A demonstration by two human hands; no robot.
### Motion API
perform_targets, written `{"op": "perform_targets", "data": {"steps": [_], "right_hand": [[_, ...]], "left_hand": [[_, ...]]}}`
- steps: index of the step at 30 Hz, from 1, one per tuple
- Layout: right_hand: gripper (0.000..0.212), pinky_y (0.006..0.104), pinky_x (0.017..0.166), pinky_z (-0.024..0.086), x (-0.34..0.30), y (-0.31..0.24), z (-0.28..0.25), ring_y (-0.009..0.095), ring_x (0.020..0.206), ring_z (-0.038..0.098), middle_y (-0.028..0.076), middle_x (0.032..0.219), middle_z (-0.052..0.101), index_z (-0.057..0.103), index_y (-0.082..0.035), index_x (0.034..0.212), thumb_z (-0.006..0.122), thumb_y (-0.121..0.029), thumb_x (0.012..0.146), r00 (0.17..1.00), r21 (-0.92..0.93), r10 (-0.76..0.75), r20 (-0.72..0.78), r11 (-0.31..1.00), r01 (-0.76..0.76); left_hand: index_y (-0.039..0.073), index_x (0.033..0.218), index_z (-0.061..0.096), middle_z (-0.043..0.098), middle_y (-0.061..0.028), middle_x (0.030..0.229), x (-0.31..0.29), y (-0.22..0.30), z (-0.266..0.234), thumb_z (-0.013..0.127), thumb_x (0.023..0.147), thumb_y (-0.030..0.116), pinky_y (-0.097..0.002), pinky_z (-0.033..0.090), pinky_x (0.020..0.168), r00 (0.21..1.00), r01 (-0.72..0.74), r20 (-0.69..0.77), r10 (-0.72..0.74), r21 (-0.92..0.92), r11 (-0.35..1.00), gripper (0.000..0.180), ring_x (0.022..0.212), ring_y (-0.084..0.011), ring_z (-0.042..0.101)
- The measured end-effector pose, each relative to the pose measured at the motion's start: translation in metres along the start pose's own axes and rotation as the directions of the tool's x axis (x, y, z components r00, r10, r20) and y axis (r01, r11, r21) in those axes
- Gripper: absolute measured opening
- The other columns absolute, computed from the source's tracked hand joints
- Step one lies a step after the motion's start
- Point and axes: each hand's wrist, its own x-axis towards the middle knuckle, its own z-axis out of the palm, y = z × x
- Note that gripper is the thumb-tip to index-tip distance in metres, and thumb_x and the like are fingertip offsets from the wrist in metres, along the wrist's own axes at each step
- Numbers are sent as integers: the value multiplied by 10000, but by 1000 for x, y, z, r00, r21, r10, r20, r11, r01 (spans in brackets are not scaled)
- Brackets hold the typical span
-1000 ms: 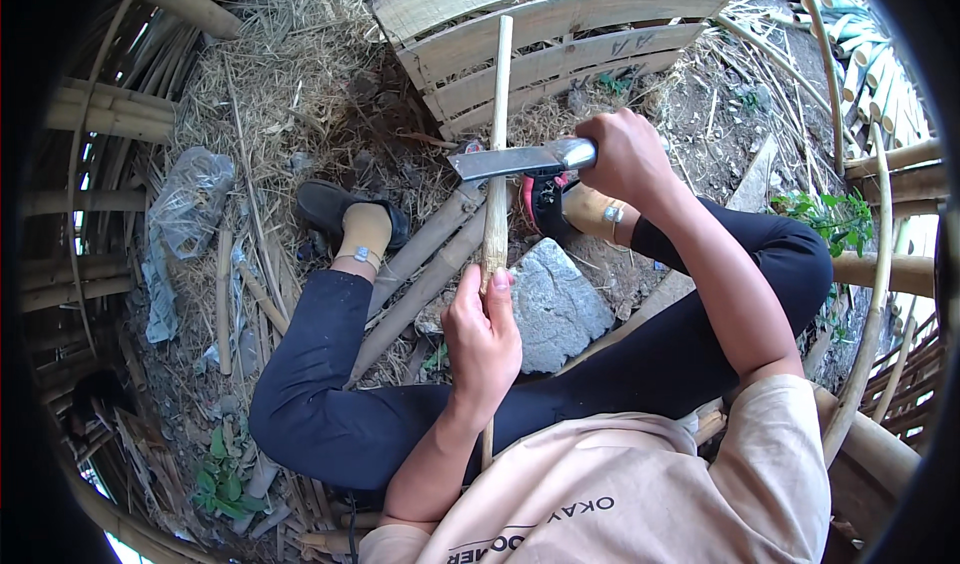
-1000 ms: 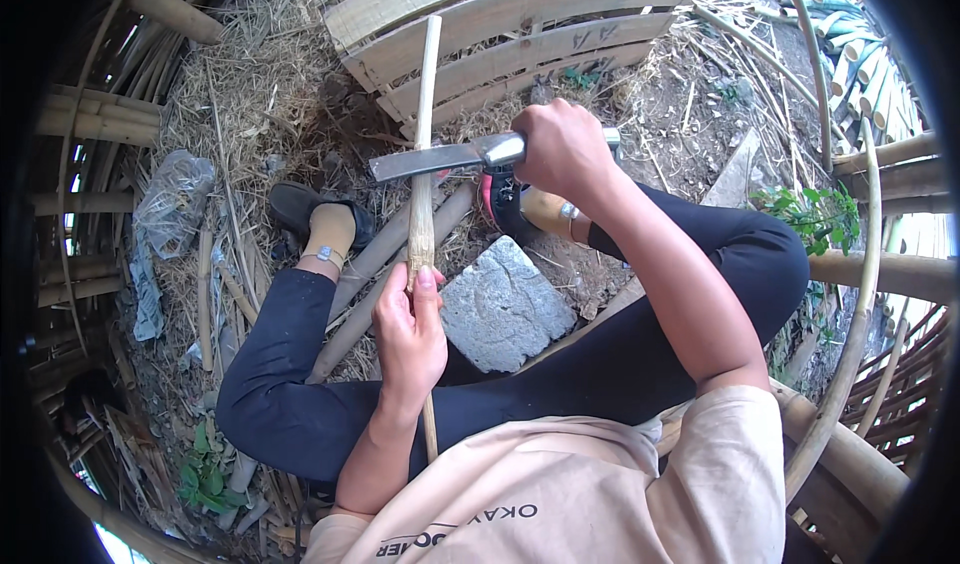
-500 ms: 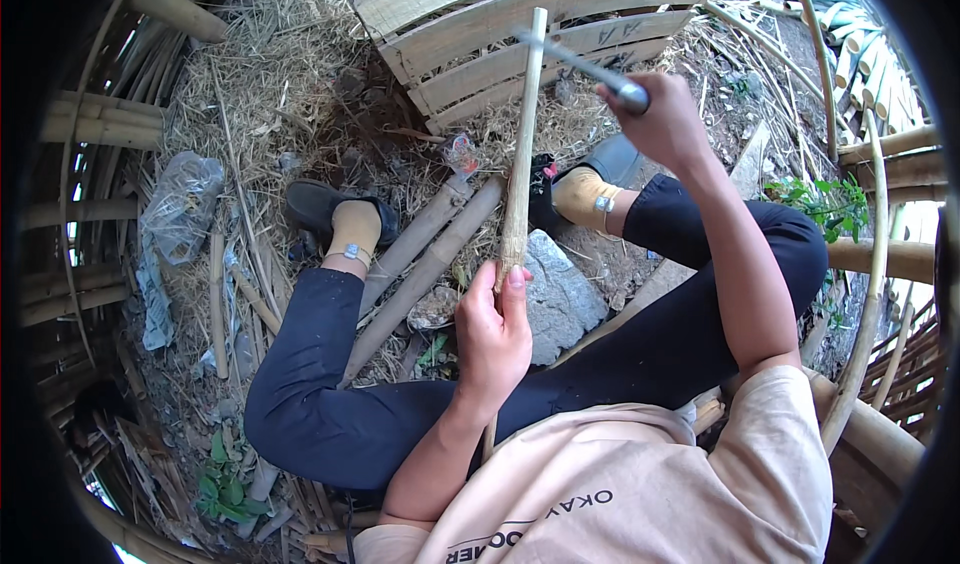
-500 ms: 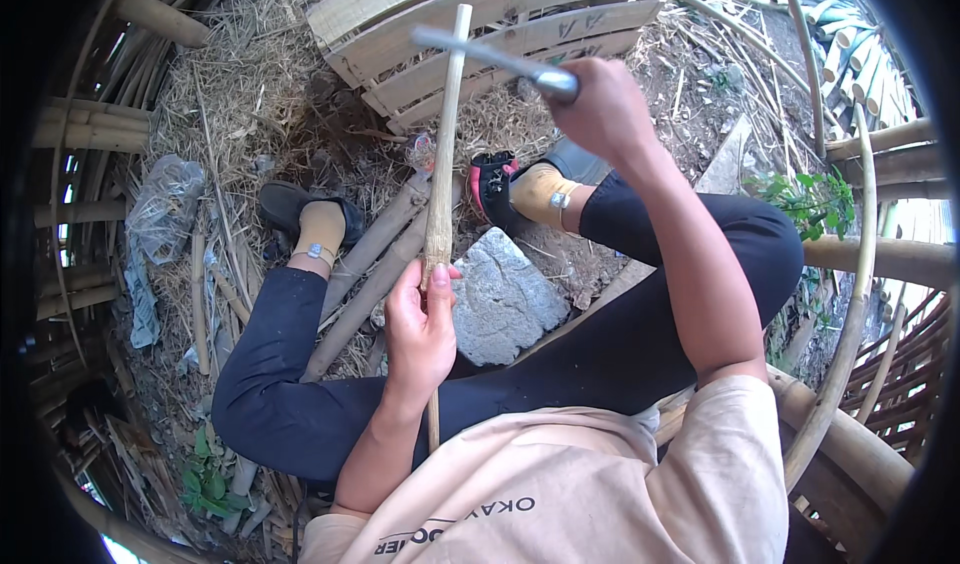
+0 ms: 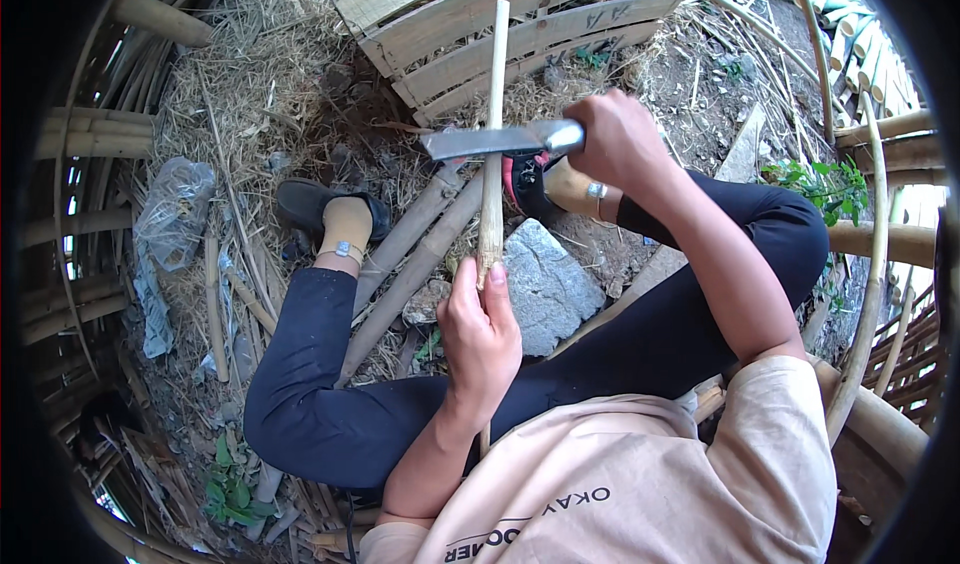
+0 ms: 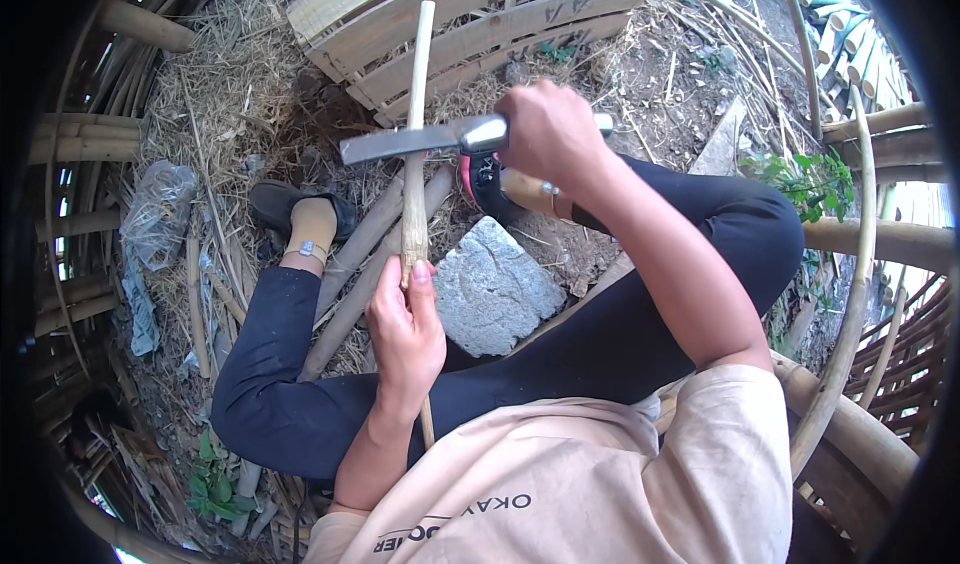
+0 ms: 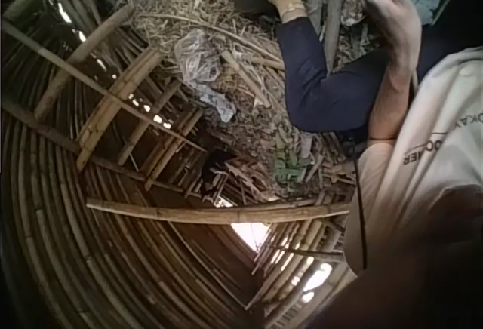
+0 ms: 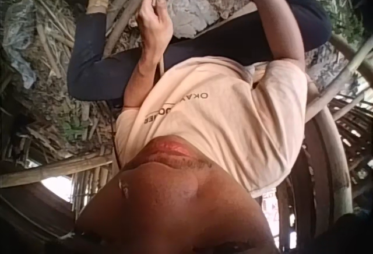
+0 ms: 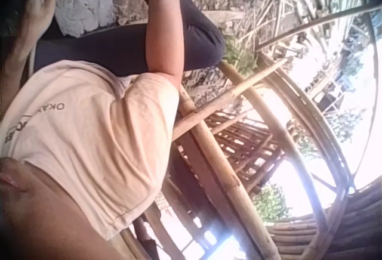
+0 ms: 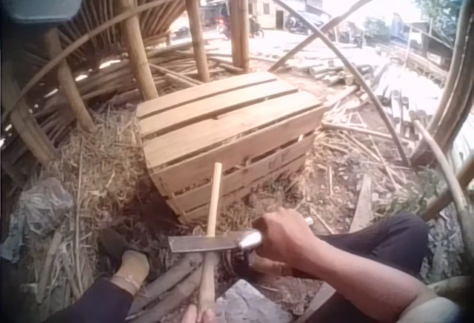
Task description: The person shaves a bamboo rod using a metal scraping tool, smoothing the surface and knots while holding the rod steady between their legs.
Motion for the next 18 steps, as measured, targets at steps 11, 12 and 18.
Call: {"op": "perform_targets", "data": {"steps": [11, 12, 18], "right_hand": [[206, 430, 725, 578, 14, 36, -22, 358, 733, 718, 195, 798, 720, 785, -77, 972, 742, -225, 835, 969, 148, 202, -141, 972, -181], [206, 408, 671, 564, 7, 27, -22, 340, 690, 715, 210, 770, 707, 784, -52, 979, 753, -211, 851, 978, 185, 174, -113, 971, -151], [139, 458, 709, 587, -18, -28, -13, 357, 703, 712, 148, 712, 700, 752, -92, 822, 699, -161, 714, 968, 113, -93, 232, 991, 68]], "left_hand": [[-11, 957, 607, 490, -57, 591, 9, 4, 0, 525, 1060, 222, -347, 360, 503, 997, 62, 54, -54, -159, 985, 268, 509, -137, 457], [-13, 971, 615, 491, -44, 599, 10, 2, 0, 524, 1062, 225, -337, 360, 505, 996, 78, 63, -69, -164, 983, 271, 522, -113, 448], [-5, 996, 608, 483, -12, 623, 18, -10, -6, 514, 1071, 239, -315, 375, 527, 987, 145, 98, -124, -241, 960, 273, 548, -104, 442]]}}
